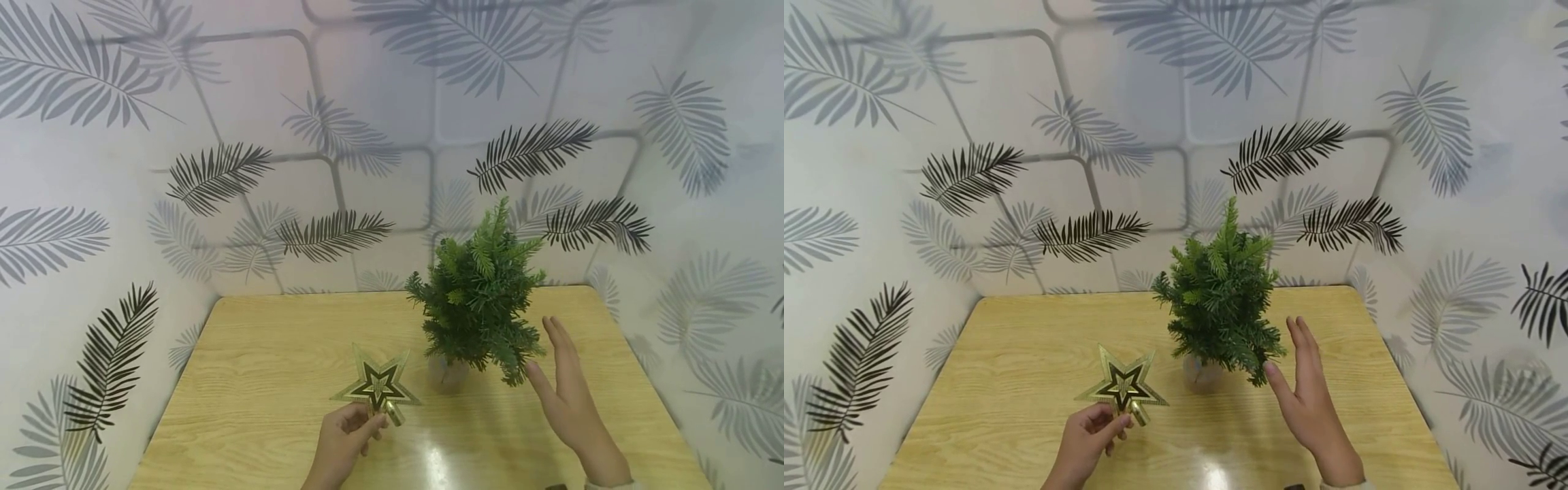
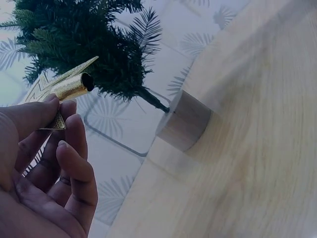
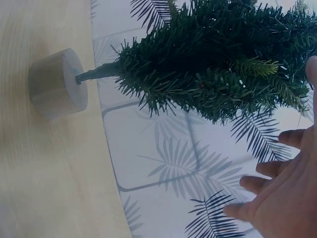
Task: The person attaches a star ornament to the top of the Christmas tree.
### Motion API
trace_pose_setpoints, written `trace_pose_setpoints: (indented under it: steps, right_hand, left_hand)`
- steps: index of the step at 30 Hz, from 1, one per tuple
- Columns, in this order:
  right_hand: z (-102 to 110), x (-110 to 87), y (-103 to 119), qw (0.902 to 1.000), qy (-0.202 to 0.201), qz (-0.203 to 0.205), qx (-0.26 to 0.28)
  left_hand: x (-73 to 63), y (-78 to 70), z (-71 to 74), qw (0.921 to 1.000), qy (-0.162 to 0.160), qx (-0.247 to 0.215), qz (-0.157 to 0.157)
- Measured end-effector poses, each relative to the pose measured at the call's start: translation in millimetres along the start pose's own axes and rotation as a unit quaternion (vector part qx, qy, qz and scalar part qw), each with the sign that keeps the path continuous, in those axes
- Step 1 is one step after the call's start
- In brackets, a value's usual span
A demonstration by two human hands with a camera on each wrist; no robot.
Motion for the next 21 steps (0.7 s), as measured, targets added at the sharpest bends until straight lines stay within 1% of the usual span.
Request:
trace_pose_setpoints:
  steps: [5,11,16,21]
  right_hand:
    - [-1,5.4,7,0.9997,-0.006,0.021,0.012]
    - [-5,13.4,15,0.9988,0.0,0.042,0.026]
    - [-5,22.1,21,0.9974,0.004,0.063,0.034]
    - [-5,32.4,31,0.9957,-0.003,0.086,0.034]
  left_hand:
    - [-1.4,-10.7,-2.6,0.9999,-0.01,-0.006,-0.013]
    - [-1.7,-19.5,-4.8,0.9995,-0.005,-0.013,-0.028]
    - [-2.0,-25.2,-5.3,0.9996,-0.005,-0.012,-0.026]
    - [-3.4,-30.0,-5.3,0.9993,-0.012,-0.015,-0.031]
Point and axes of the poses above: each hand's wrist, its own x-axis towards the middle knuckle, its own z-axis out of the back of the hand, y = z × x, the point moved 5 cm from there along x, towards the middle knuckle, and after that the axes turned 9 degrees about -y, right-handed, at the moved point
